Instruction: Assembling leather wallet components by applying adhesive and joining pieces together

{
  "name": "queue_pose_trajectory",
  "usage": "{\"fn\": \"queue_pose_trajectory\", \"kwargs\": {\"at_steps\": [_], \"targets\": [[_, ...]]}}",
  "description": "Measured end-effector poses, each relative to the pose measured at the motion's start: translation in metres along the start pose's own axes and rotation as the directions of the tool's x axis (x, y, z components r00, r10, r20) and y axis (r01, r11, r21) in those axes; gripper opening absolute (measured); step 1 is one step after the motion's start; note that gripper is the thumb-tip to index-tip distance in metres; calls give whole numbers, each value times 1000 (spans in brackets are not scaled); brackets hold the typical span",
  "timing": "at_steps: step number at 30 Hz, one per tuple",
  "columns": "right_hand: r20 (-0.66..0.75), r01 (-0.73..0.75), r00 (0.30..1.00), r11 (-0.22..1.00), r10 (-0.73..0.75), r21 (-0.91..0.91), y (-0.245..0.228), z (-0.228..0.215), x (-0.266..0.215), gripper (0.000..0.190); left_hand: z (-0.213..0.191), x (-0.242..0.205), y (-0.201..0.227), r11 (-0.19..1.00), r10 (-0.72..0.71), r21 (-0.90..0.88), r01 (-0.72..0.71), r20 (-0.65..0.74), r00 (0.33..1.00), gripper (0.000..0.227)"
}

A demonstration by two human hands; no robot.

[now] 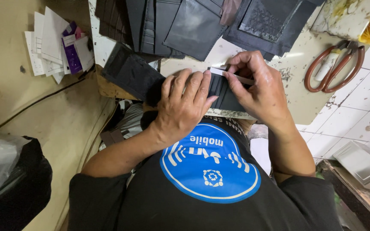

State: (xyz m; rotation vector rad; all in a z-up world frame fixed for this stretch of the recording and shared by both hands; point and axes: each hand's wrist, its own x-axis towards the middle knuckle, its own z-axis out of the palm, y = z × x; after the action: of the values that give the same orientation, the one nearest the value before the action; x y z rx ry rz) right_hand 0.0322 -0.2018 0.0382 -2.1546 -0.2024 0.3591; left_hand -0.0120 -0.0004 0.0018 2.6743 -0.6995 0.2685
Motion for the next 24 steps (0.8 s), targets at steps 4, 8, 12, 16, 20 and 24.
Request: {"fn": "queue_pose_trajectory", "kwargs": {"at_steps": [4, 8, 12, 16, 20, 24], "targets": [[4, -5, 1000, 1000, 5, 14, 2, 0, 0, 20, -2, 3, -1, 1000, -11, -28, 12, 24, 1000, 44], [9, 9, 1000, 1000, -9, 13, 0, -2, 1, 20, -3, 5, -1, 998, -25, -48, 27, 31, 999, 43], [10, 27, 1000, 999, -28, 23, 2, -1, 1, 20, -3, 5, -1, 998, -29, -51, 31, 31, 999, 42], [4, 42, 999, 998, -43, 42, 1, -1, 1, 19, -4, 6, -1, 998, -30, -54, 31, 31, 999, 42], [-11, 30, 1000, 999, -29, 42, 1, -1, 0, 19, -2, 3, -2, 997, -33, -65, 35, 29, 999, 44], [-18, 41, 999, 998, -40, 37, 3, 0, 0, 19, -3, -1, -2, 998, 4, -69, -5, -15, 1000, 36]]}}
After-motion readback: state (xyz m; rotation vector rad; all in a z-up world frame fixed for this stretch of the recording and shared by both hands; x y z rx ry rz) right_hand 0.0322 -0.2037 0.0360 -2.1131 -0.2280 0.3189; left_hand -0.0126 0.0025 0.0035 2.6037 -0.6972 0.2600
